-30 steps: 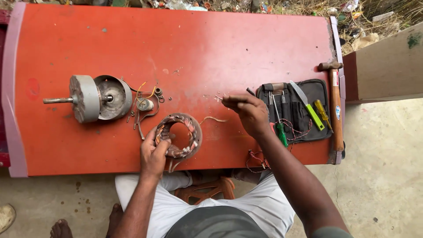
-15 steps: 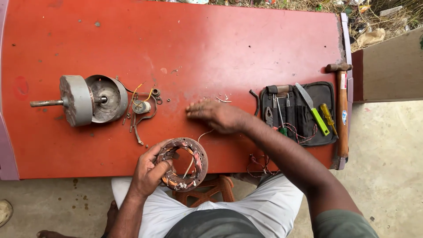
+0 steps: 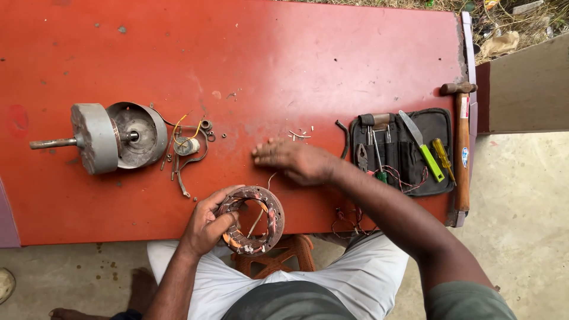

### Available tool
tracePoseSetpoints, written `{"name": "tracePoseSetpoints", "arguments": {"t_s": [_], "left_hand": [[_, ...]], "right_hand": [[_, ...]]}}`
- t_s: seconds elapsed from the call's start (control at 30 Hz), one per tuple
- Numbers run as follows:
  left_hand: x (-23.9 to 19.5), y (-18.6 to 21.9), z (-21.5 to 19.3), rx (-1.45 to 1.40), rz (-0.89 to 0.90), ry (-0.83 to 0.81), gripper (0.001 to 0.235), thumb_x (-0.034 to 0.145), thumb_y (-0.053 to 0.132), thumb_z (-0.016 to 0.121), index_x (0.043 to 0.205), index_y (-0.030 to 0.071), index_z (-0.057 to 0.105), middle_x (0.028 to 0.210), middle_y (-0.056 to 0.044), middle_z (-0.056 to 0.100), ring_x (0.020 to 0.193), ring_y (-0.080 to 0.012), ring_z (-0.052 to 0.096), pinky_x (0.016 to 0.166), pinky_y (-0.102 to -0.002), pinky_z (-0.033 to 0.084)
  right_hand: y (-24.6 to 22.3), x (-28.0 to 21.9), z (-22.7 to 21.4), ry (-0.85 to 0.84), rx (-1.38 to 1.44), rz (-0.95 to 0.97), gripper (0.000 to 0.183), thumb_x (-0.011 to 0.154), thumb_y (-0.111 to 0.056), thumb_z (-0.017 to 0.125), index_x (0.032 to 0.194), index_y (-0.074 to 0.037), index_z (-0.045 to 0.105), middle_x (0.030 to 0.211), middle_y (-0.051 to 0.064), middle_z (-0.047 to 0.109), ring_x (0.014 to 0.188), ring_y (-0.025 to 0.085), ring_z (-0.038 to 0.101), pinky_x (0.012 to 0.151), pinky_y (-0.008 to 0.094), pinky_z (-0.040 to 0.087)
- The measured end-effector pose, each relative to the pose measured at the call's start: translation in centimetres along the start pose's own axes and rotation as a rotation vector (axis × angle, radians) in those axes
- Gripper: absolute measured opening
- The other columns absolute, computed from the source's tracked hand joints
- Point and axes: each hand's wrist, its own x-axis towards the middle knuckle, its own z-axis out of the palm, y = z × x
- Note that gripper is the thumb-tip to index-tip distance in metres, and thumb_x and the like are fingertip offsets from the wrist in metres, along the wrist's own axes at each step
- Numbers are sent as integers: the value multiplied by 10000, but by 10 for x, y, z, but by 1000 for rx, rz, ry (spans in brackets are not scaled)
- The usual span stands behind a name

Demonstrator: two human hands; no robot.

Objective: The recorder is inspecting and repairing an electric motor stator and its associated wiring.

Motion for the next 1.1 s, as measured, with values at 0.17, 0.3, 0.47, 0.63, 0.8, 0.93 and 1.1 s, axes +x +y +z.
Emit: {"name": "tracePoseSetpoints", "arguments": {"t_s": [0.17,0.3,0.47,0.63,0.8,0.93,1.1], "left_hand": [[9,0,4,16,67,-13,531,814,3,530,1336,-53,613,1142,-87,724,1006,-95,656,870,-257,541],[15,-14,-1,20,68,-3,536,817,2,519,1340,-60,616,1173,-102,733,1049,-123,671,896,-276,551],[19,-22,-2,-6,-12,32,562,820,-6,532,1376,-49,599,1165,-124,729,1003,-149,671,836,-303,568],[12,-19,25,41,86,52,562,862,2,570,1419,-60,535,1254,-111,696,1090,-117,658,921,-277,549],[36,-5,36,106,177,105,563,862,-11,580,1420,-62,529,1235,-116,703,1039,-103,666,866,-249,554],[22,-16,25,86,154,126,570,861,-6,587,1427,-54,556,1122,-112,691,848,-91,635,692,-242,553],[-26,0,-3,23,169,130,566,859,-4,557,1423,-54,574,1051,-121,696,758,-110,636,661,-261,562]], "right_hand": [[95,21,-43,243,136,154,532,947,76,436,1440,-54,588,1554,163,555,1478,290,506,1276,425,360],[63,33,-82,518,229,545,287,1116,-25,476,1396,-24,538,1393,198,594,1308,303,545,1203,371,448],[13,11,-24,103,-18,103,650,814,68,566,1455,-35,523,1541,187,505,1470,372,415,1230,460,290],[38,-1,-18,349,-57,147,543,935,107,517,1461,-26,551,1508,218,571,1433,343,533,1245,427,387],[-11,-26,-32,552,83,607,435,1010,16,509,1421,-94,602,1280,206,661,1218,323,633,1089,374,504],[-17,-60,13,588,97,361,430,975,74,501,1354,-73,642,1431,165,646,1383,292,600,1176,377,454],[-18,-42,28,650,118,328,441,996,73,513,1410,-59,590,1485,161,590,1448,311,523,1231,408,383]]}}
